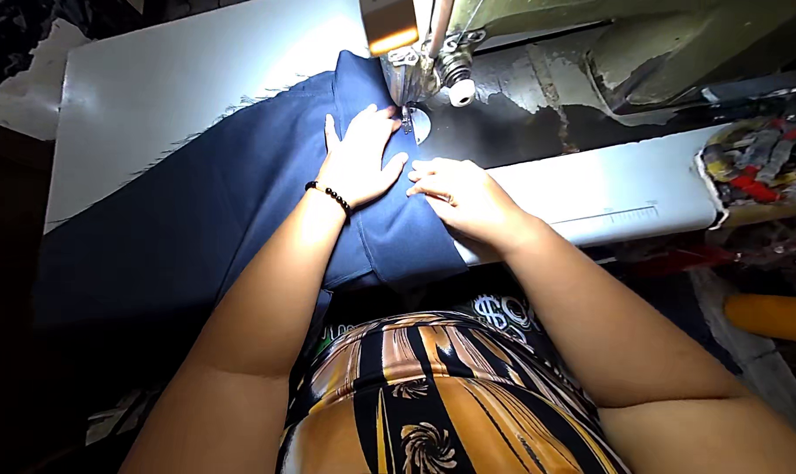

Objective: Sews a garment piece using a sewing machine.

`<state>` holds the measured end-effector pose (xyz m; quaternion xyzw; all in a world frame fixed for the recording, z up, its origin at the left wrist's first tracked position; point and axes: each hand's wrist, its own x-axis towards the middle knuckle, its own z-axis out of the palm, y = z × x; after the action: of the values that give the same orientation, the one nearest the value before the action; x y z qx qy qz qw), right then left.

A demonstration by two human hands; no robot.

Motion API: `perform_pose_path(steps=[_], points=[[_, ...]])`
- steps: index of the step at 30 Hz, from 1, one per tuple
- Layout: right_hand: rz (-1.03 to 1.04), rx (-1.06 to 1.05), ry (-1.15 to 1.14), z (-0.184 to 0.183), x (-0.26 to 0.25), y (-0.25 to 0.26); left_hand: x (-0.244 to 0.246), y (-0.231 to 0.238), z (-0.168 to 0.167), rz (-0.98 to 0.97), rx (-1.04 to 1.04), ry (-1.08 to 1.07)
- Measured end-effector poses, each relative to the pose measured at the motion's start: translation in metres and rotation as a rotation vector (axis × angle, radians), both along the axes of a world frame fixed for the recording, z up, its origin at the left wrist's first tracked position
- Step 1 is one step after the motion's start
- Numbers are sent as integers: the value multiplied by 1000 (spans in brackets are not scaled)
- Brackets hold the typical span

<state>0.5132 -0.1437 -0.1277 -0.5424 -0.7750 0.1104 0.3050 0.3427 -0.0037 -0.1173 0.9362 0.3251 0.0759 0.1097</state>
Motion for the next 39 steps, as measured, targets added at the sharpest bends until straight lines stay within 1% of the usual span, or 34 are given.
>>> perform_pose_path(steps=[3, 6, 9, 10, 11, 13, 15, 17, 21, 25, 32, 36, 39], points=[[-26, 15, 9, 2, 1, 8, 4, 11, 2, 11, 10, 8], [-64, -40, -3, 10, -5, -3, 2, 7, 6, 10, 21, 63], [-52, 120, 52, 5, -15, -21, -5, -23, 25, 69, -1, 230], [-50, 161, 66, 2, -18, -27, -9, -36, 29, 79, -10, 231], [-56, 185, 70, 0, -22, -32, -14, -47, 29, 80, -10, 185], [-58, 204, 53, -5, -26, -36, -22, -57, 22, 97, 5, 33], [-63, 204, 19, -8, -28, -36, -27, -50, 13, 78, 43, -85], [-59, 200, -19, -9, -28, -36, -28, -38, 4, 15, 94, -128], [-77, 183, -88, -9, -28, -35, -28, -27, -7, -75, 52, -120], [-85, 168, -90, -9, -28, -35, -26, -26, -8, -99, 46, -118], [-60, 128, -89, -6, -24, -31, -23, -22, -5, -108, 36, -80], [-49, 118, -103, -8, -12, -12, -14, -4, -3, -89, 40, -60], [-82, 51, -105, -6, -5, 0, -5, 11, -3, -61, 37, -35]])
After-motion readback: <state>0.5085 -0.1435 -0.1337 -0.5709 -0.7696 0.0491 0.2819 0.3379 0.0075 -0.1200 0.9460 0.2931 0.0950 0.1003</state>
